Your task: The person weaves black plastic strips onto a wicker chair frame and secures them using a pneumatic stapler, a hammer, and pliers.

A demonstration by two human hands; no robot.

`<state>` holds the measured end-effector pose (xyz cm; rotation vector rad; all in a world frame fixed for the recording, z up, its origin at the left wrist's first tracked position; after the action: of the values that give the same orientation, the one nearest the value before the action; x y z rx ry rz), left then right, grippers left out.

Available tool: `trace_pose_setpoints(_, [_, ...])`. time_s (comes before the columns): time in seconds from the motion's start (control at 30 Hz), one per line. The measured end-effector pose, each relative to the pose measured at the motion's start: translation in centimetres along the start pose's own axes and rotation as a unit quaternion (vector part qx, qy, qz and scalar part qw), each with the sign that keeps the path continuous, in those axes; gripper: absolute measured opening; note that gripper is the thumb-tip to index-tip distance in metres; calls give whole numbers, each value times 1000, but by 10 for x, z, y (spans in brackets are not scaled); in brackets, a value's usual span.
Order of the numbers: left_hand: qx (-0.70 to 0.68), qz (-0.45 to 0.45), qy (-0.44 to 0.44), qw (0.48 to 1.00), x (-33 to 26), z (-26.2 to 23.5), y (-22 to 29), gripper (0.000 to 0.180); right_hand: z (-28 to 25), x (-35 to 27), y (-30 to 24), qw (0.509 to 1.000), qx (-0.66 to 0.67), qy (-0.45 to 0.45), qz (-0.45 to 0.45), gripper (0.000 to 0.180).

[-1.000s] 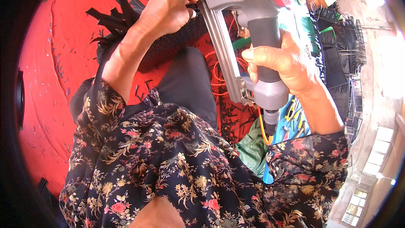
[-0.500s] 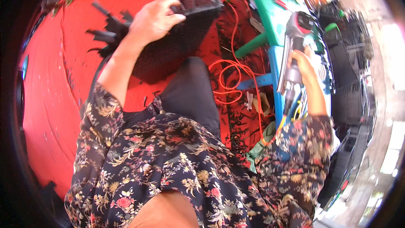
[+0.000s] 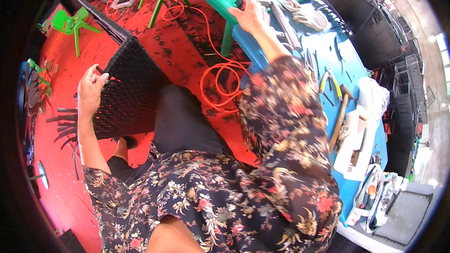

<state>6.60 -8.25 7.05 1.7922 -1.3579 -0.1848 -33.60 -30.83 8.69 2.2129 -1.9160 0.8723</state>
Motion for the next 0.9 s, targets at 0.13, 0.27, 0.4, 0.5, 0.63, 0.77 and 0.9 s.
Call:
trace_pose_setpoints(0.13, [124,-17,9,992,-12,-14,5,53,-66,-101,-181,640,669,-368,-84,40])
trace_pose_setpoints(0.27, [128,8,-25,991,-6,-2,18,50,-185,-210,-291,391,742,-431,-333,76])
trace_pose_setpoints(0.4, [119,-16,-31,992,-8,-15,2,46,-214,-255,-325,77,894,-323,-301,114])
trace_pose_setpoints(0.5, [107,-47,-62,991,-11,-16,8,45,-225,-270,-334,88,909,-297,-278,108])
trace_pose_setpoints(0.63, [61,-13,-81,995,-15,-14,3,43,-221,-274,-333,104,880,-369,-281,91])
trace_pose_setpoints(0.77, [90,-16,-119,989,-37,-19,3,42,-215,-269,-332,151,858,-416,-261,74])
trace_pose_setpoints(0.9, [76,6,-148,986,-45,-17,15,42,-217,-258,-309,263,844,-413,-218,57])
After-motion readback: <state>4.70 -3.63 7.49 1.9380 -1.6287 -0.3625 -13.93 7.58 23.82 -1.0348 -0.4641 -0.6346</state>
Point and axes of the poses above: each hand's wrist, its own x-axis towards the middle knuckle, its own z-axis out of the palm, y = z × x, the point moved 7 cm from there along x, towards the middle knuckle, and after that the axes turned 9 degrees about y, right-handed, at the moved point
